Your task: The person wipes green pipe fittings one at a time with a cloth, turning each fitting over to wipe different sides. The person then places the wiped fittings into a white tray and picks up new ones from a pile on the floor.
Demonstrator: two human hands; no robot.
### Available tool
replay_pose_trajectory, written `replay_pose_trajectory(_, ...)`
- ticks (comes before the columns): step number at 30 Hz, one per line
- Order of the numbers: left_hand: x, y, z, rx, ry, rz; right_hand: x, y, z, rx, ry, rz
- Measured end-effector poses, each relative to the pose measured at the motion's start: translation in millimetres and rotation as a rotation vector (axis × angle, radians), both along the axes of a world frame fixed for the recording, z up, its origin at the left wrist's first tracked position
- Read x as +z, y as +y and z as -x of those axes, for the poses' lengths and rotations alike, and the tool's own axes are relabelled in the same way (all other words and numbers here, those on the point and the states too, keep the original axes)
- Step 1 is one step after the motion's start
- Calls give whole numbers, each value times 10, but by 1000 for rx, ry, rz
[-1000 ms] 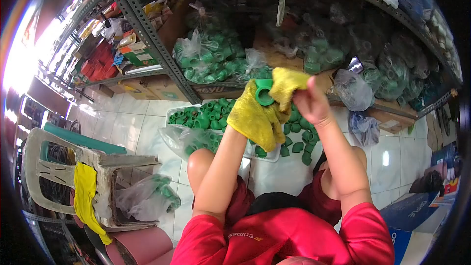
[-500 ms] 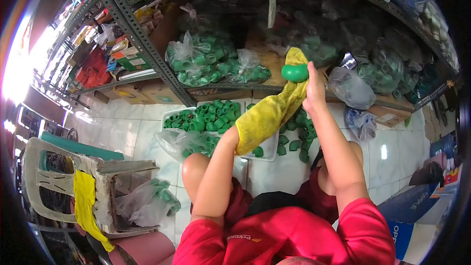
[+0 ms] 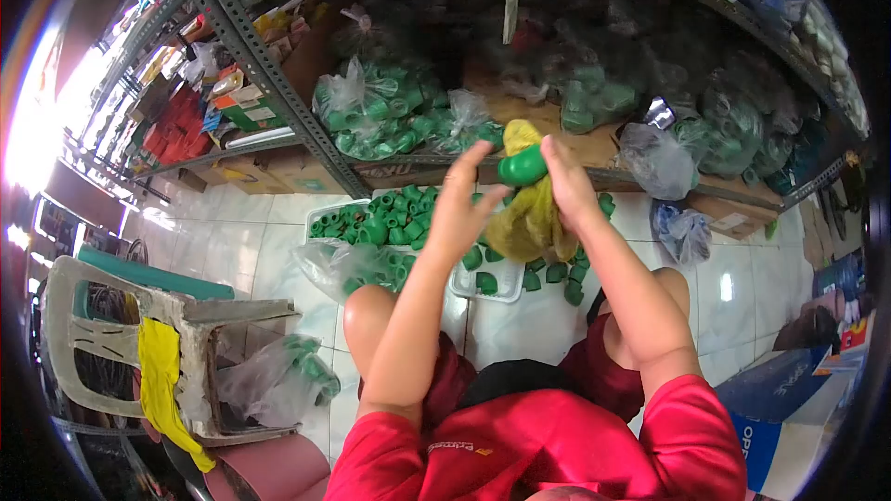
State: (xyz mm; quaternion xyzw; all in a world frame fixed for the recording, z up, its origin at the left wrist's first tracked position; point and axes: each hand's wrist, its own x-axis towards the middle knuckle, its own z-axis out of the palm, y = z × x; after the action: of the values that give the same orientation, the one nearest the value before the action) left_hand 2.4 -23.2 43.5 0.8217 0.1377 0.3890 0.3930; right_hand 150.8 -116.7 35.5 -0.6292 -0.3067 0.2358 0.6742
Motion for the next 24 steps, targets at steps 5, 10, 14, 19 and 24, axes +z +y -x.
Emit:
replay_pose_trajectory(5, -130, -89, -113, -82, -26, 330, 15, 37, 161, 100, -30, -21)
replay_pose_trajectory(10, -140, 102, -90, -195, -283, 1280, 250, -32, 100, 195, 238, -196)
replay_pose_trajectory(14, -123, 151, -20, -262, -296, 1459, 306, -63, 236, 260, 15, -177)
replay_pose_trajectory(19, -51, 143, 10, -269, -251, 1543, 162, -39, 376, 321, -603, -109)
replay_pose_trajectory(24, -61, 252, 101, -105, -123, 1355, 78, -70, 362, 397, -709, 178)
